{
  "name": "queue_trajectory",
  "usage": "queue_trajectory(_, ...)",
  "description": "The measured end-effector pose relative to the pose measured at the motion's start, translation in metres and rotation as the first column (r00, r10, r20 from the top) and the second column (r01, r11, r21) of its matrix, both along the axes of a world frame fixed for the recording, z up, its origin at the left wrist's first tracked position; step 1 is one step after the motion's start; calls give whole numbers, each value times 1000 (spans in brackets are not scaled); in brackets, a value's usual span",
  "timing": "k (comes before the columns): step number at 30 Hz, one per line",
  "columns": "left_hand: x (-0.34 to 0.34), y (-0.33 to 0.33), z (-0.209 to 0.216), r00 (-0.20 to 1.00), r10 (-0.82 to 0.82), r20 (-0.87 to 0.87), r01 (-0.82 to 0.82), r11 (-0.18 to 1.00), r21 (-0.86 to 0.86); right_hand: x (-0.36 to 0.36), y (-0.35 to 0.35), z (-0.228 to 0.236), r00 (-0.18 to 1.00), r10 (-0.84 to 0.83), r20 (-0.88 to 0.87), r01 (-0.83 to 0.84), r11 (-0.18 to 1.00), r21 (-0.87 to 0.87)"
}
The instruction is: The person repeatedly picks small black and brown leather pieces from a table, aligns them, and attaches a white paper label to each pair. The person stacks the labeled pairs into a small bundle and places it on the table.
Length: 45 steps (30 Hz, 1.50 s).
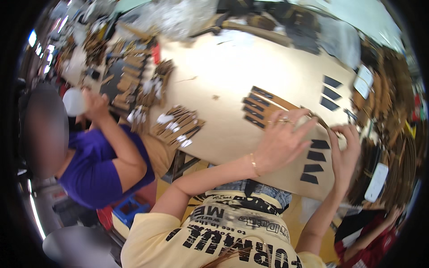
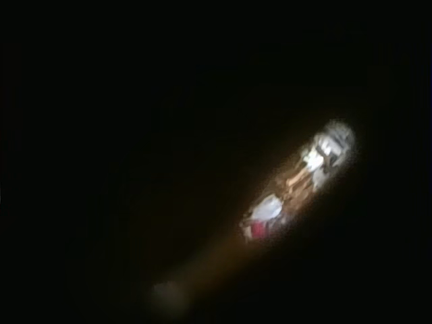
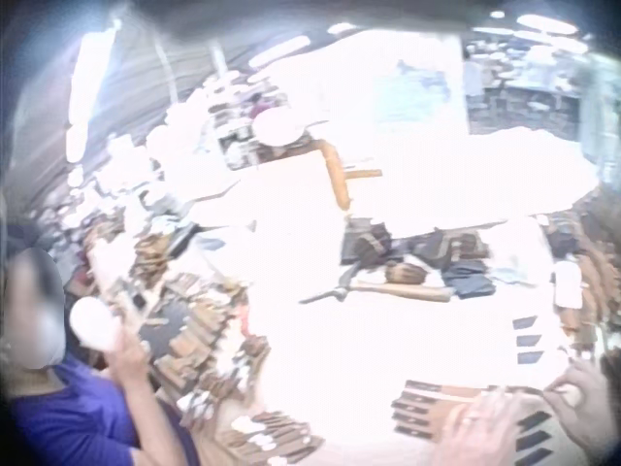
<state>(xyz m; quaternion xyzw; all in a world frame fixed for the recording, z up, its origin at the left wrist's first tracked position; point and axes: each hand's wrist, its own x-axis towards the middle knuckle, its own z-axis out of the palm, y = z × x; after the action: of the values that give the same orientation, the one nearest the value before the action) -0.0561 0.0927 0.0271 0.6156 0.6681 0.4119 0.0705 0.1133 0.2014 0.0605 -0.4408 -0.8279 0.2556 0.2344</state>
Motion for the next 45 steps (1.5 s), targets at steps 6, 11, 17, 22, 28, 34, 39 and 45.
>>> queue_trajectory(6, -27, -18, 18, 973, -105, 205, 108, 994, -4, -26, -42, 40, 992, 118, -38, -119, 993, -1)
queue_trajectory(11, -64, -65, 31, 937, 23, 348, 2, 997, -71, -64, -62, 43, 963, 258, -75, -263, 962, -70)
queue_trajectory(17, -137, -152, 35, 798, 525, 294, -419, 836, -355, -89, -67, 32, 963, 269, -25, -270, 961, -49)
queue_trajectory(22, -161, -177, 19, 752, 644, -141, -653, 700, -288, -89, -46, 12, 975, 203, 93, -204, 979, 3)
queue_trajectory(28, -161, -126, 15, 797, 560, -227, -589, 804, -87, -95, -22, -12, 959, 224, 173, -239, 968, 72)
queue_trajectory(34, -138, -33, 7, 973, 118, -200, -141, 984, -105, -108, -33, -34, 850, 241, 469, -450, 794, 408)
queue_trajectory(39, -117, 6, 2, 981, -70, -181, 37, 983, -182, -104, -25, -31, 885, 280, 371, -413, 841, 349)
queue_trajectory(45, -111, 33, 11, 978, -152, -144, 113, 963, -245, -87, -4, -16, 964, 248, -92, -243, 968, 59)
